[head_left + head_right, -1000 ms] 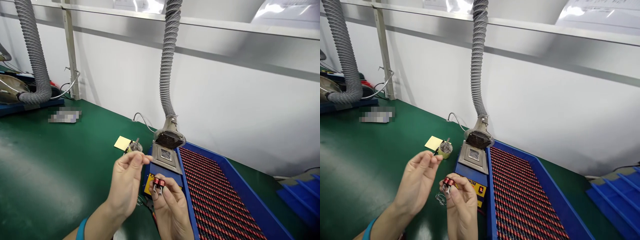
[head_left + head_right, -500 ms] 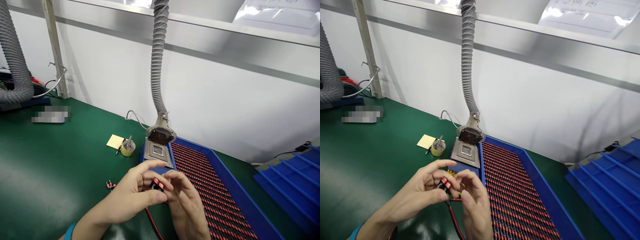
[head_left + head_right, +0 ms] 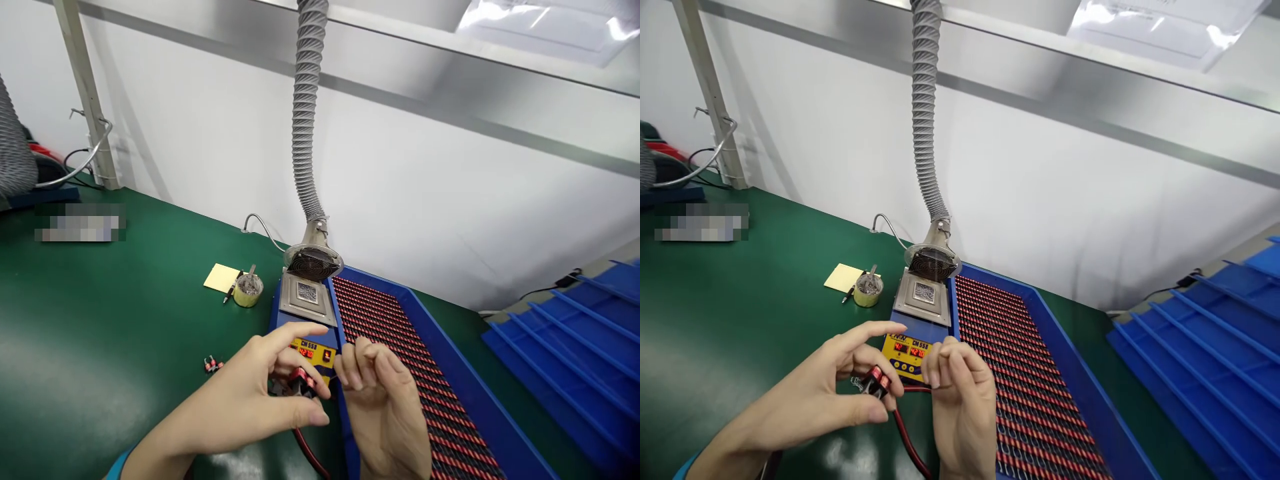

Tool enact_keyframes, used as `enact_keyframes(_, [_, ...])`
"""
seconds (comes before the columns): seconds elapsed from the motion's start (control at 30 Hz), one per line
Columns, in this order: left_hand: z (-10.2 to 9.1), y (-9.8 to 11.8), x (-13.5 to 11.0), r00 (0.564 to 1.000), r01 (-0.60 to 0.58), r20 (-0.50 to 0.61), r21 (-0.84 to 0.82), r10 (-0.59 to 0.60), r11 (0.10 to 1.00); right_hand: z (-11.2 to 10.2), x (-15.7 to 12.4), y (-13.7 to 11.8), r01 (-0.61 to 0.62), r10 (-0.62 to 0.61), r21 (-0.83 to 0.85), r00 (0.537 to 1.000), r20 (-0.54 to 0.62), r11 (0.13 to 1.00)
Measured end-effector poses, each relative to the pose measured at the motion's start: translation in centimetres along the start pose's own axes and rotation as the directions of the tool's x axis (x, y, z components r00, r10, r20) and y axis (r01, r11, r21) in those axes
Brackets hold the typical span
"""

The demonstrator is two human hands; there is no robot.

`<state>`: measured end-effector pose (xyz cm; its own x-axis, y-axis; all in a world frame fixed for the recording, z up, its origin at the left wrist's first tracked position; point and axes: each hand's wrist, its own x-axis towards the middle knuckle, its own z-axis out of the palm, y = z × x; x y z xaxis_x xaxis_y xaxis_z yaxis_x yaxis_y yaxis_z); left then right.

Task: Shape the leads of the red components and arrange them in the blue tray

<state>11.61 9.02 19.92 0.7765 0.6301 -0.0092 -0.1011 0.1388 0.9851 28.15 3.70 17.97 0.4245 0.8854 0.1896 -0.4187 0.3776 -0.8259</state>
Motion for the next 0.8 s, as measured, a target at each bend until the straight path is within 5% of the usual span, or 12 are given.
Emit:
enact_keyframes(0.23, [-0.2, 0.1, 0.0, 0.998, -0.046, -0.032, -0.029, 0.045, 0.999, 0.1, -0.5, 0.7, 0.037, 0.050, -0.326, 0.965, 0.256, 0.944])
enact_keyframes(0.47, [-0.1, 0.2, -0.1, 0.999, -0.035, -0.007, -0.018, 0.035, 0.999, 1.7, -0.5, 1.4, -0.083, 0.106, -0.129, 0.977, 0.186, 0.988])
enact_keyframes(0.8, [-0.2, 0.1, -0.2, 1.000, -0.028, -0.004, 0.047, 0.028, 0.998, 2.1, -0.6, 1.6, -0.095, 0.112, -0.116, 0.983, 0.148, 0.989])
